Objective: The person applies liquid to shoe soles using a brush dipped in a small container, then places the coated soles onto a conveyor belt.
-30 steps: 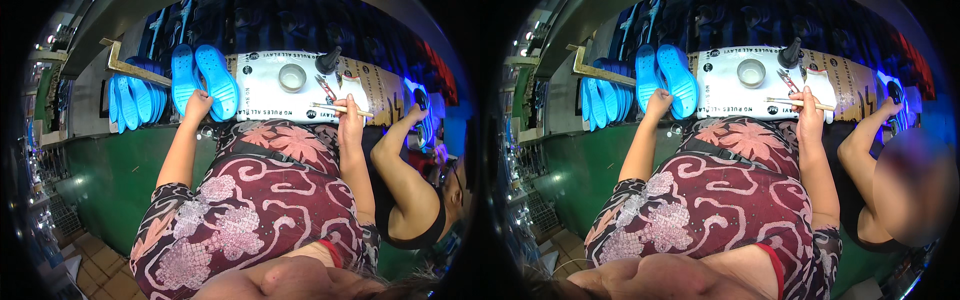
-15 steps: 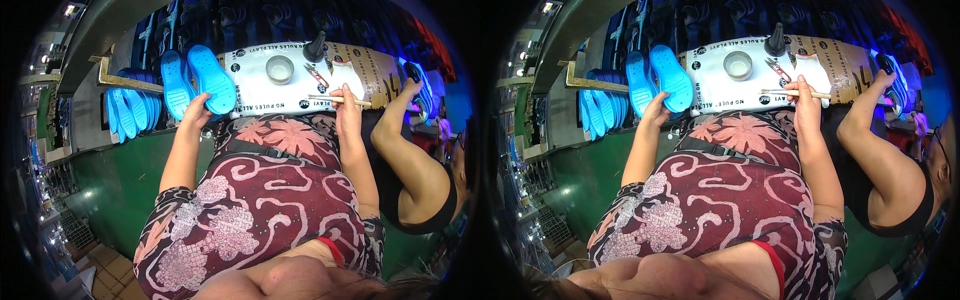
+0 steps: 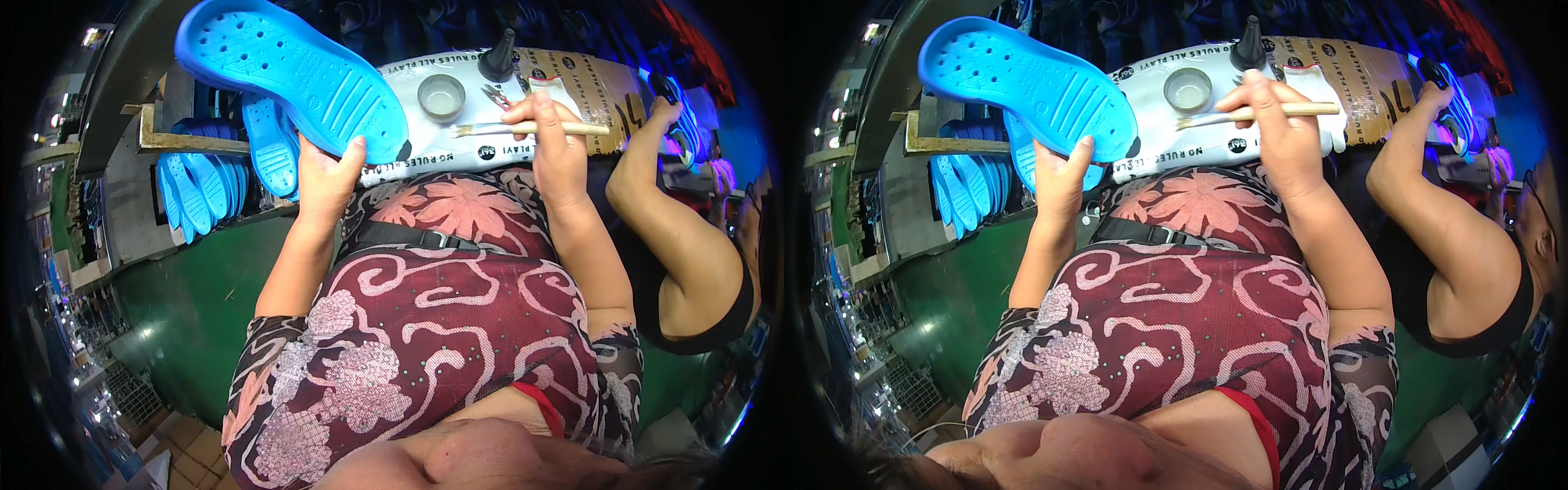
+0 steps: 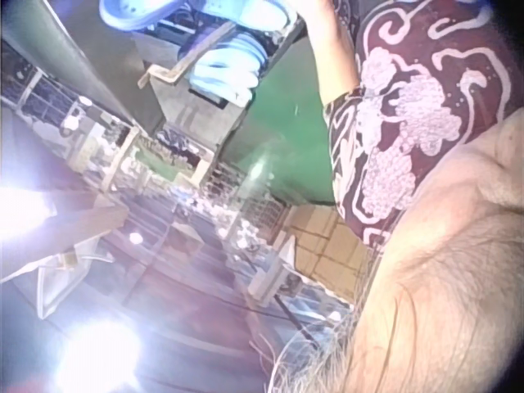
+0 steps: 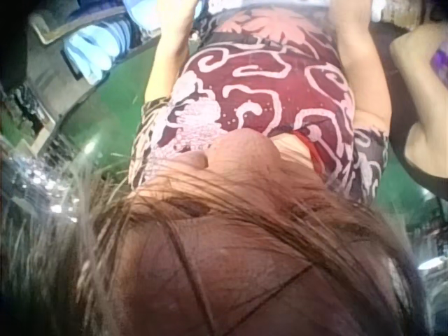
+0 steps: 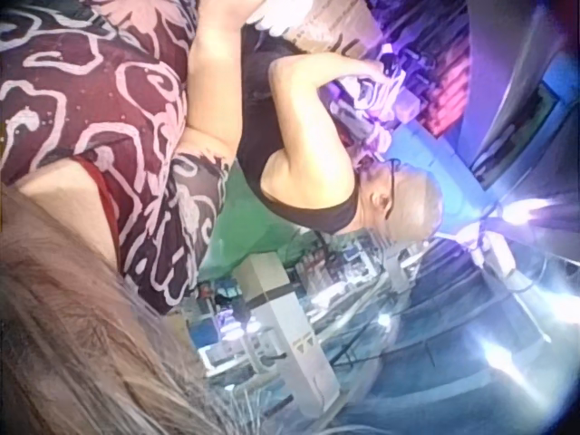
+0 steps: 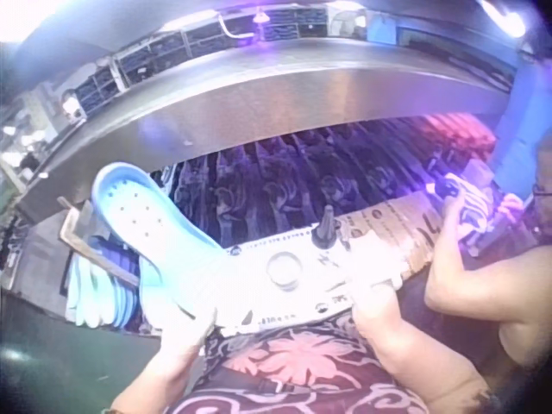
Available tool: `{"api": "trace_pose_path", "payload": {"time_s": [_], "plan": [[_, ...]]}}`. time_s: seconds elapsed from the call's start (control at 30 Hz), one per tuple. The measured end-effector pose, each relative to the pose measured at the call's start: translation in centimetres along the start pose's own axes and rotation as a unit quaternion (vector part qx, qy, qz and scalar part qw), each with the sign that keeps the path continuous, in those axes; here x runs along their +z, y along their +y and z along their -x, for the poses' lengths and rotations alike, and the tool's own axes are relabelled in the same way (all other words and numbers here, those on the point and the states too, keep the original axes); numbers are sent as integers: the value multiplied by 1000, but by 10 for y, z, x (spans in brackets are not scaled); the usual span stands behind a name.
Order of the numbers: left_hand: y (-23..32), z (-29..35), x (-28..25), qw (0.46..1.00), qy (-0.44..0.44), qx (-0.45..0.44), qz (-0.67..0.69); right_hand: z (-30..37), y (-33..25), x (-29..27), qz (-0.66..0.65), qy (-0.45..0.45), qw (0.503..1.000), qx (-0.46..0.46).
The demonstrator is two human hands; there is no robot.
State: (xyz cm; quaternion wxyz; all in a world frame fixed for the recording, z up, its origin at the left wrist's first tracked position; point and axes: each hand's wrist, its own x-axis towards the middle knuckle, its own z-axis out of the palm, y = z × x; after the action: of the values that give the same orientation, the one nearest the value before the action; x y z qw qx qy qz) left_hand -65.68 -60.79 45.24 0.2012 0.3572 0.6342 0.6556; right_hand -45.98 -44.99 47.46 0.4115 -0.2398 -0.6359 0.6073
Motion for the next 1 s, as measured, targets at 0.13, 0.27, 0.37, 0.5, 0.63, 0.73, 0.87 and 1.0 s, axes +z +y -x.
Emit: {"api": "trace_pose_path", "payload": {"time_s": [0.13, 0.27, 0.37, 0.5, 0.63, 0.73, 0.87, 1.0], "plan": [[10, 1, 10, 999, -21, 34, -36, 2, -11, 17, 152, -83, 973, -153], [11, 3, 18, 998, -20, 43, -31, 0, -5, 29, 178, -94, 943, -264], [10, 2, 18, 998, -21, 64, -21, -1, -3, 32, 219, -111, 928, -279], [11, 1, 16, 997, -14, 70, -38, -2, -1, 32, 241, -105, 922, -286], [4, -1, 12, 994, -24, 77, -78, -2, -2, 27, 235, -107, 929, -266], [-1, 0, 11, 990, -32, 90, -103, -1, -6, 27, 236, -98, 932, -259], [4, 2, 16, 988, -38, 103, -107, -1, -4, 33, 237, -119, 922, -280], [2, 3, 16, 985, -42, 124, -108, -2, -2, 33, 262, -111, 914, -290]]}}
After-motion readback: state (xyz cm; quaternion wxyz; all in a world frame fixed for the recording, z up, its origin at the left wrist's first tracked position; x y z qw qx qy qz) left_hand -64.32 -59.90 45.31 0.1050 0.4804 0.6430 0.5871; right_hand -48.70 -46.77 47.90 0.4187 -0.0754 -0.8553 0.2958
